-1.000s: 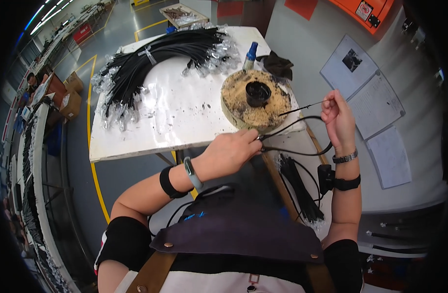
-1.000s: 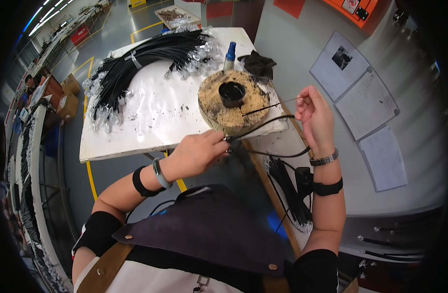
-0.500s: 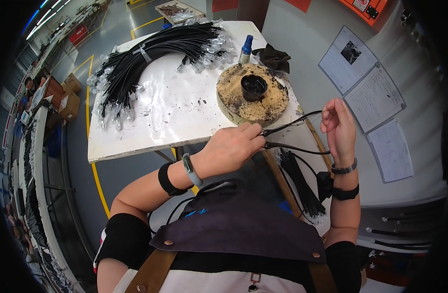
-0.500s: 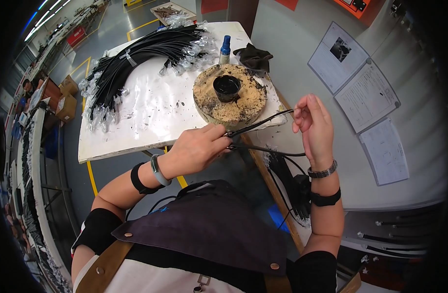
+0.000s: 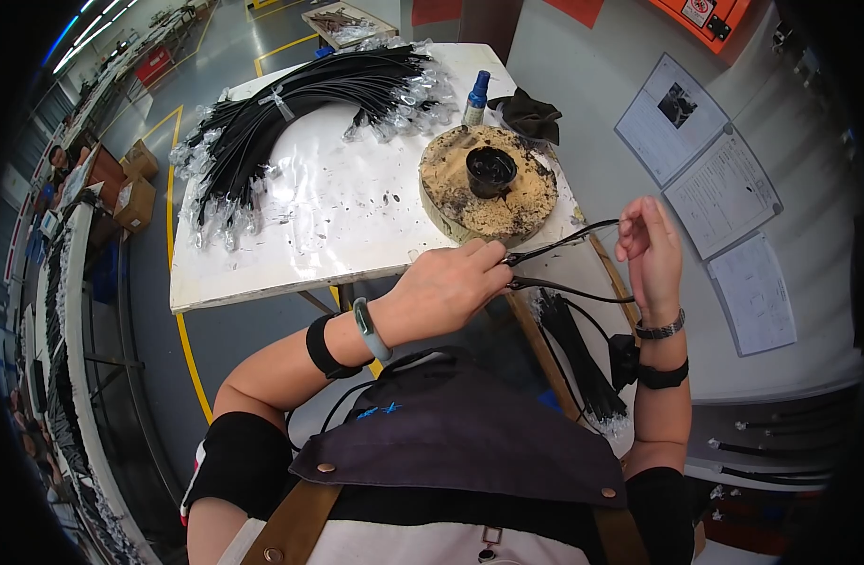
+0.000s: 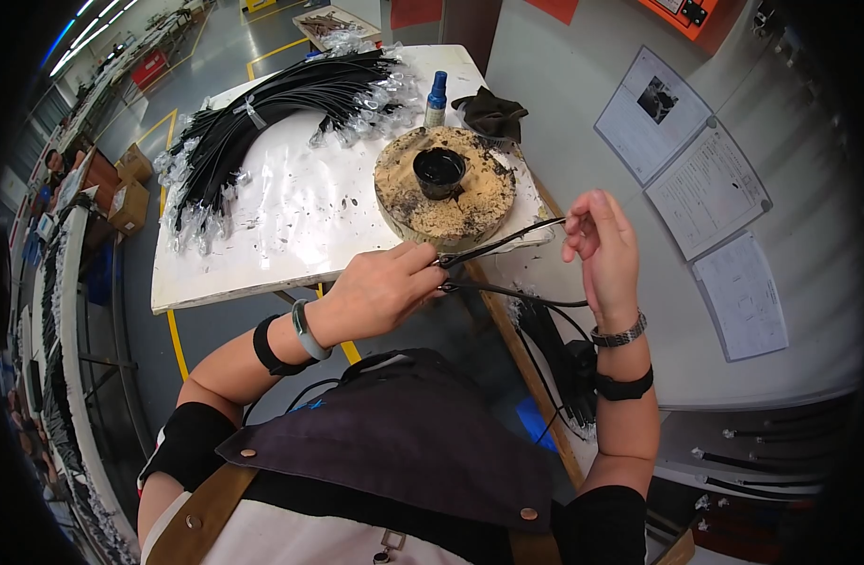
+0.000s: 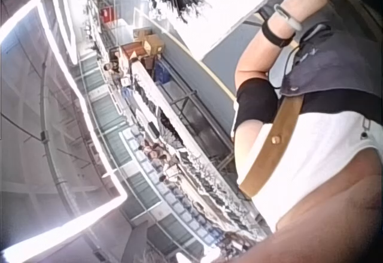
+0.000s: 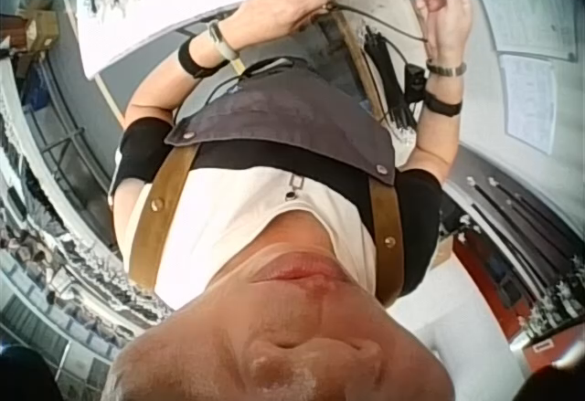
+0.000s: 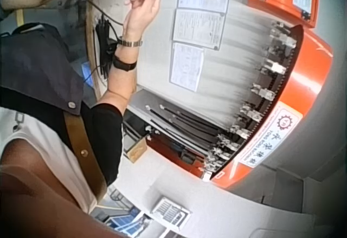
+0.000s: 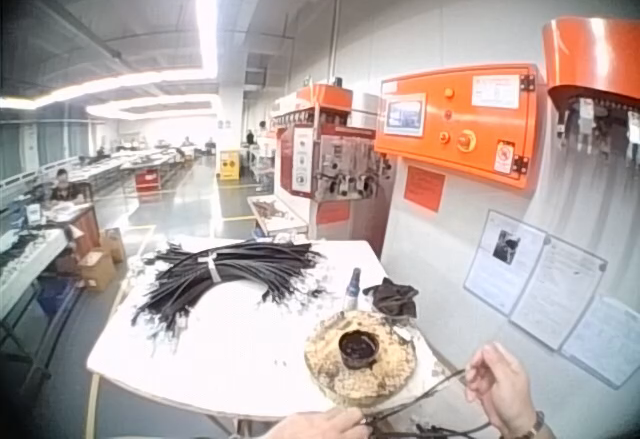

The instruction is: Applying adhesive to the ends of leather or synthetic straps and hanging them on a motorized rack.

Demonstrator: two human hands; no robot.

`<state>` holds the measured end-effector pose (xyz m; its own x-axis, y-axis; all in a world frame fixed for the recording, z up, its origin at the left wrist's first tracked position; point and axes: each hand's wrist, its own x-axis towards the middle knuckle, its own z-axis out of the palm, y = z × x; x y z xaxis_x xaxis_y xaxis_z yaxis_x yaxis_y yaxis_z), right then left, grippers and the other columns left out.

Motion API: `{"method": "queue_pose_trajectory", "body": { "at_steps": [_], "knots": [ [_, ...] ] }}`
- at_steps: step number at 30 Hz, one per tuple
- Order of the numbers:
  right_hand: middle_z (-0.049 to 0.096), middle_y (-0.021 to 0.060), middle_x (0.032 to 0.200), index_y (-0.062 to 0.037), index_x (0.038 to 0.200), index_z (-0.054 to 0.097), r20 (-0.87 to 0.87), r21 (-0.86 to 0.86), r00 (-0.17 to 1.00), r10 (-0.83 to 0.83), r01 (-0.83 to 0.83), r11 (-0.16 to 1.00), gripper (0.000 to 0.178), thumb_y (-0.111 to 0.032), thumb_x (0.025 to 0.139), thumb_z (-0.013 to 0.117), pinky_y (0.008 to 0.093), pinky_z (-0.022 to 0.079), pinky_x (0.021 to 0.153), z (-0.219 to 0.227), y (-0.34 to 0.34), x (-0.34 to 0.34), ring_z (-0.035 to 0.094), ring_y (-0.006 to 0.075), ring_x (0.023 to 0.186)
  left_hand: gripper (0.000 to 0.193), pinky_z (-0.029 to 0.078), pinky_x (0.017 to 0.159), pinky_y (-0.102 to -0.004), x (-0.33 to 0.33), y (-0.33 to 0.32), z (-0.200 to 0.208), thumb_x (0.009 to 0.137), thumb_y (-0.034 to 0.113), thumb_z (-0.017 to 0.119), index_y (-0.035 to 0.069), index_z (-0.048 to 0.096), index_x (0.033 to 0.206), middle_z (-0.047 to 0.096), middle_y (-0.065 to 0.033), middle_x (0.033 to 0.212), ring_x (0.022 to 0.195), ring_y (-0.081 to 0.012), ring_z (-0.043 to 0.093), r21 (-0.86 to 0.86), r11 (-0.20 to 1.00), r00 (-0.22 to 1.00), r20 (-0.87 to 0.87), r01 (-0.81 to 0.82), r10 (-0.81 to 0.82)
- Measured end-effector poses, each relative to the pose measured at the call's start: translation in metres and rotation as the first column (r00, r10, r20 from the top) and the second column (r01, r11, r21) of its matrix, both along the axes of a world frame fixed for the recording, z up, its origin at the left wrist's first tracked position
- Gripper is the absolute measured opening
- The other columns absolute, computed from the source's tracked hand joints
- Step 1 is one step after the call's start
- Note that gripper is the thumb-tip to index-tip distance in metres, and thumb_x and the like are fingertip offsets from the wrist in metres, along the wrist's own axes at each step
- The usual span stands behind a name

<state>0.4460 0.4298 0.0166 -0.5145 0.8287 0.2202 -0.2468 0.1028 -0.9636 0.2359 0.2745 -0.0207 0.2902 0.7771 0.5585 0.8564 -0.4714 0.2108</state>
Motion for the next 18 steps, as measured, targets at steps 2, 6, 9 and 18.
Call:
{"method": "queue_pose_trajectory", "body": {
  "at_steps": [2,6,9,18],
  "knots": [
    [0.05,0.0019,0.07,-0.0057,0.083,0.051,-0.001,-0.001,1.0,-0.015,0.015,1.0,0.028,-0.027,0.095,0.039,0.0201,0.042,0.049,-0.0005,0.0011,0.0019,0.045,0.0062,0.058,0.014,0.044,0.05,-0.0309,-0.0002,-0.0005,0.0008,0.077,0.018,0.061,0.008,0.051,0.08,0.043,-0.0052,0.077,0.07,-0.0194,0.052,-0.003,1.0,1.0,-0.001,0.0,0.0],
    [0.05,0.0016,0.07,-0.0055,0.084,0.051,-0.008,0.013,1.0,0.003,-0.003,1.0,0.027,-0.027,0.095,0.04,0.0202,0.042,0.049,0.0011,0.0013,0.0031,0.045,0.0065,0.059,0.014,0.044,0.05,-0.0311,-0.0013,-0.0017,0.0014,0.078,0.018,0.061,0.008,0.051,0.08,0.043,-0.0053,0.077,0.07,-0.0196,0.052,-0.021,1.0,1.0,-0.014,0.003,-0.003],
    [0.05,0.0016,0.07,-0.0053,0.084,0.051,-0.002,0.019,1.0,0.007,-0.007,1.0,0.027,-0.027,0.095,0.04,0.0203,0.042,0.049,0.0014,0.0015,0.0033,0.045,0.0066,0.059,0.015,0.044,0.05,-0.0312,-0.0017,-0.0025,0.0016,0.077,0.018,0.061,0.008,0.051,0.08,0.043,-0.0053,0.077,0.07,-0.0195,0.051,-0.032,0.999,1.0,-0.025,0.001,-0.002],
    [0.05,0.002,0.07,-0.0048,0.083,0.05,-0.039,0.019,0.999,-0.018,0.019,1.0,0.027,-0.026,0.095,0.04,0.0204,0.041,0.049,0.0068,-0.0004,0.0034,0.044,0.0067,0.059,0.015,0.044,0.05,-0.0311,-0.0033,-0.005,0.0008,0.077,0.018,0.061,0.008,0.051,0.079,0.044,-0.0053,0.077,0.071,-0.0195,0.052,-0.047,0.999,0.999,-0.042,-0.01,0.008]
  ]
}}
